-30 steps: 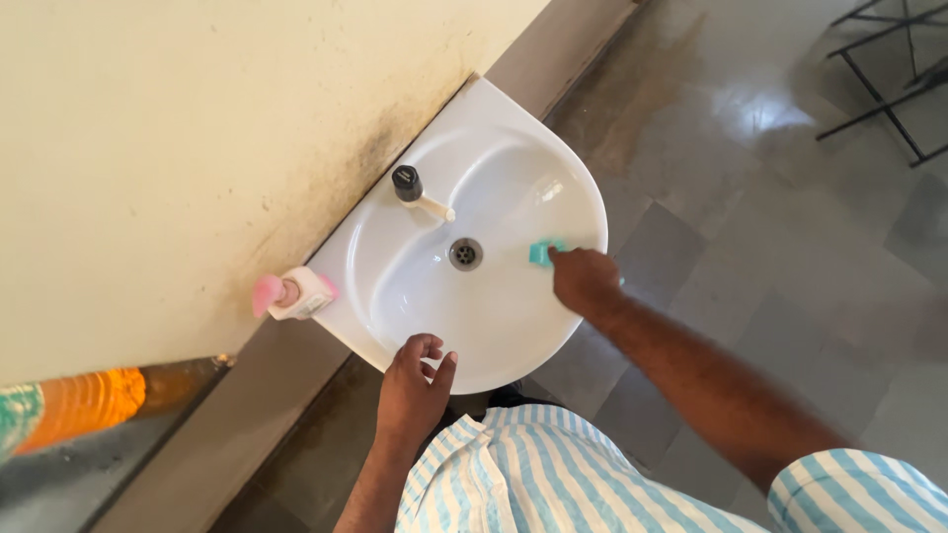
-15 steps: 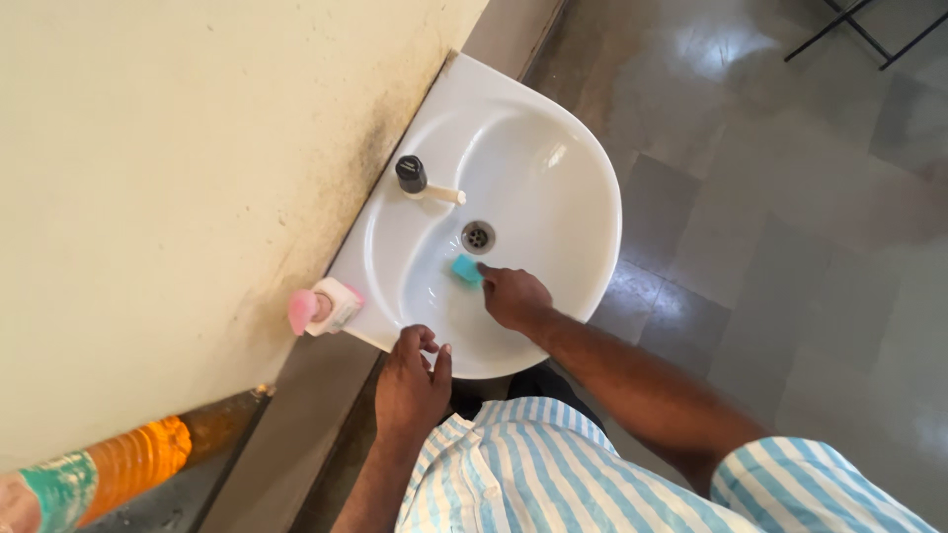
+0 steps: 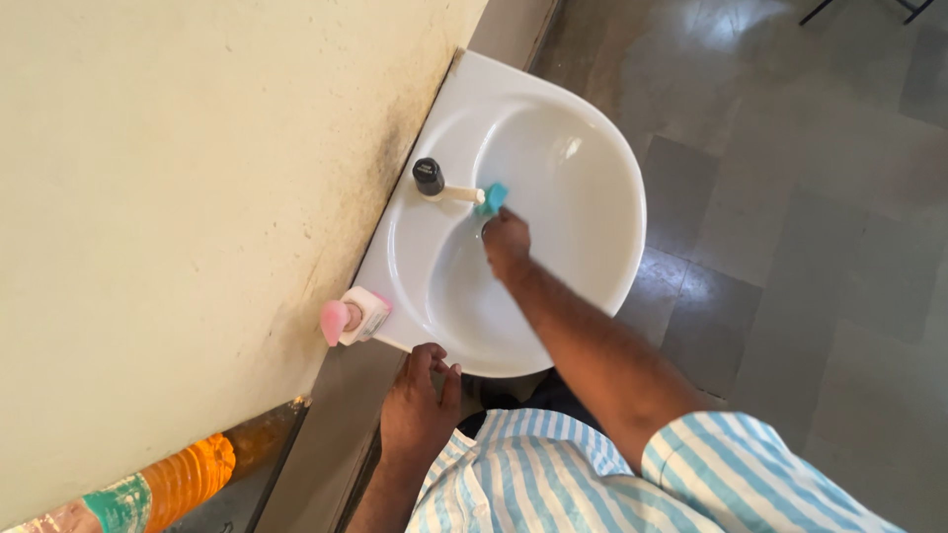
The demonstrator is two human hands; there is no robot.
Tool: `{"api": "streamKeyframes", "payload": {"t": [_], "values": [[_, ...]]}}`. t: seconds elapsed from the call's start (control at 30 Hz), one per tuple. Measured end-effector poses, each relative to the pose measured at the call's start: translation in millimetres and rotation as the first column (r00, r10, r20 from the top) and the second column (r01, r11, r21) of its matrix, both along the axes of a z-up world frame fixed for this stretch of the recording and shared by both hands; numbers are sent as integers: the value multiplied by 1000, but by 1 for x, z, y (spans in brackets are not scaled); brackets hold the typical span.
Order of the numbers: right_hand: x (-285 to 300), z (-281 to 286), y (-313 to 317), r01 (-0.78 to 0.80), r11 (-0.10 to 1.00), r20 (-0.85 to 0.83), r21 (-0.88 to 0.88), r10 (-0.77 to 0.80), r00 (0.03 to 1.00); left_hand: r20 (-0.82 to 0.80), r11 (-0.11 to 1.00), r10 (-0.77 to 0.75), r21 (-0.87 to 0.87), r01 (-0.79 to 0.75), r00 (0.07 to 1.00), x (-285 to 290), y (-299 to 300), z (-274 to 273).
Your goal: The person scrubs the interior of a white bathroom sink with a small blue brush, repeatedly rinsing the brush under running water and continuing to clean the basin and drain area.
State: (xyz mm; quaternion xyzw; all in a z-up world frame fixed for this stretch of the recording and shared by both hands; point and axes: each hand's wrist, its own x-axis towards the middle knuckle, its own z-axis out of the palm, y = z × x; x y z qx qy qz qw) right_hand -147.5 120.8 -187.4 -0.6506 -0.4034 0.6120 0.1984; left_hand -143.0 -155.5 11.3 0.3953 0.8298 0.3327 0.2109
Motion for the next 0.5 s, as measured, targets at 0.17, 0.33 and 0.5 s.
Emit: {"api": "streamKeyframes", "payload": {"t": [0.17,0.33,0.5], "values": [[21,8,3,-377,856,267,354,294,918,12,1000,-16,24,16,1000,0,-10,-6],[62,82,-73,-781,601,497,169,632,594,43,1000,-19,-14,19,999,-1,-5,-7],[97,151,-119,-939,338,562,56,767,309,75,998,-67,1,67,995,-2,13,-4]]}}
